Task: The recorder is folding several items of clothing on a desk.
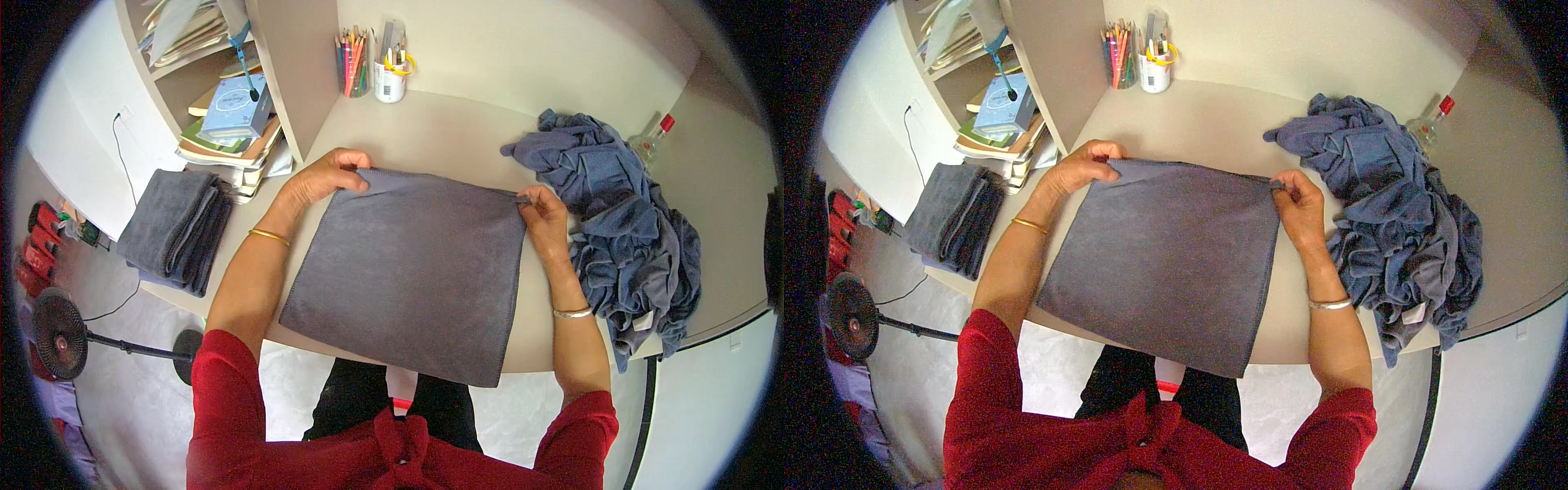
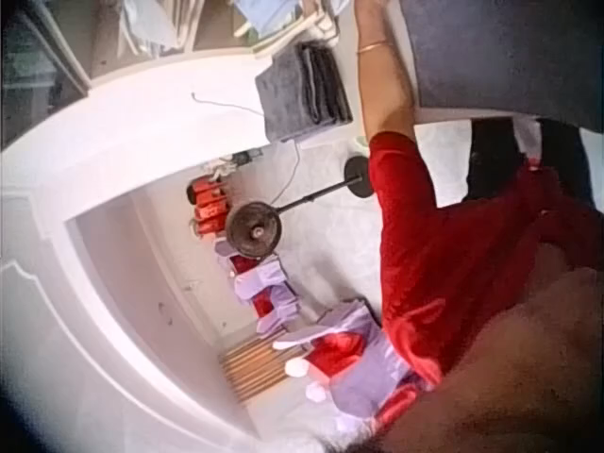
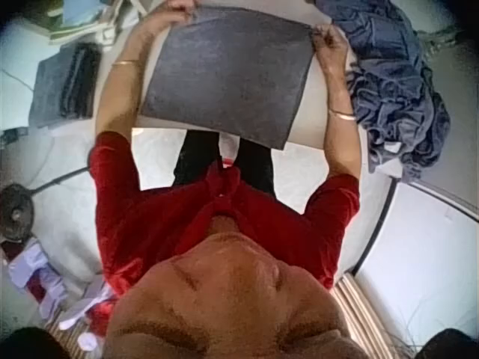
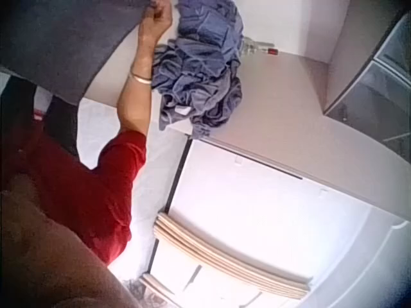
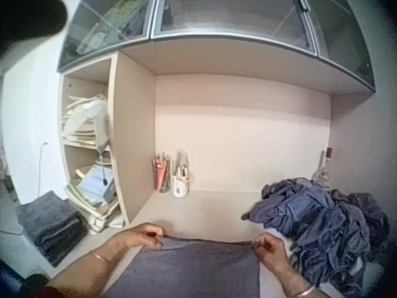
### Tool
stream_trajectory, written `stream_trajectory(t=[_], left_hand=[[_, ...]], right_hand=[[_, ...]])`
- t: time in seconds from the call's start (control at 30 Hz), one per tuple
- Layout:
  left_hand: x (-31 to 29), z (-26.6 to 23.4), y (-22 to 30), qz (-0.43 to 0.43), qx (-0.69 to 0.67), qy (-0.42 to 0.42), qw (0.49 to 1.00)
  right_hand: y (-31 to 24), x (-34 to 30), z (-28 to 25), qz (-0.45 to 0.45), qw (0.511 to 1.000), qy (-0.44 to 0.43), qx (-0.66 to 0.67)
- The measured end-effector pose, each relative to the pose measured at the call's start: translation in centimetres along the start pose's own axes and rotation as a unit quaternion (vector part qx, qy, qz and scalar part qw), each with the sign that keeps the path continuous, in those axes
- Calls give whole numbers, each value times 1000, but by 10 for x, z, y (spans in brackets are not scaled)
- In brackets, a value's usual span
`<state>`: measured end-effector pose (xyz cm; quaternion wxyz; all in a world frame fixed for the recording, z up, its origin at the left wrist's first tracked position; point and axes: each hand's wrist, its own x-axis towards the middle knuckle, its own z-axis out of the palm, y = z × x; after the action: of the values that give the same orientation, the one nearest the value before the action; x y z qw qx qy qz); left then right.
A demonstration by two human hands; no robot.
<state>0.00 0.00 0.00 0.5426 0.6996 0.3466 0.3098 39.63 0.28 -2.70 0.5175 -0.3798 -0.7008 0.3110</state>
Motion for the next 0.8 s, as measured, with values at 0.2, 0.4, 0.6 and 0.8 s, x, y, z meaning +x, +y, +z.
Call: stream_trajectory(t=[0.2,0.4,0.6,0.8], left_hand=[[1,3,0,17,-99,119,988],[6,6,-1,-42,-101,245,963],[9,7,0,-47,-91,276,956],[11,3,-11,-2,-60,274,960]], right_hand=[[-3,-1,4,39,998,23,47],[-22,0,6,84,996,28,9],[-3,3,-9,101,994,20,-38],[3,3,-6,104,990,90,12]])
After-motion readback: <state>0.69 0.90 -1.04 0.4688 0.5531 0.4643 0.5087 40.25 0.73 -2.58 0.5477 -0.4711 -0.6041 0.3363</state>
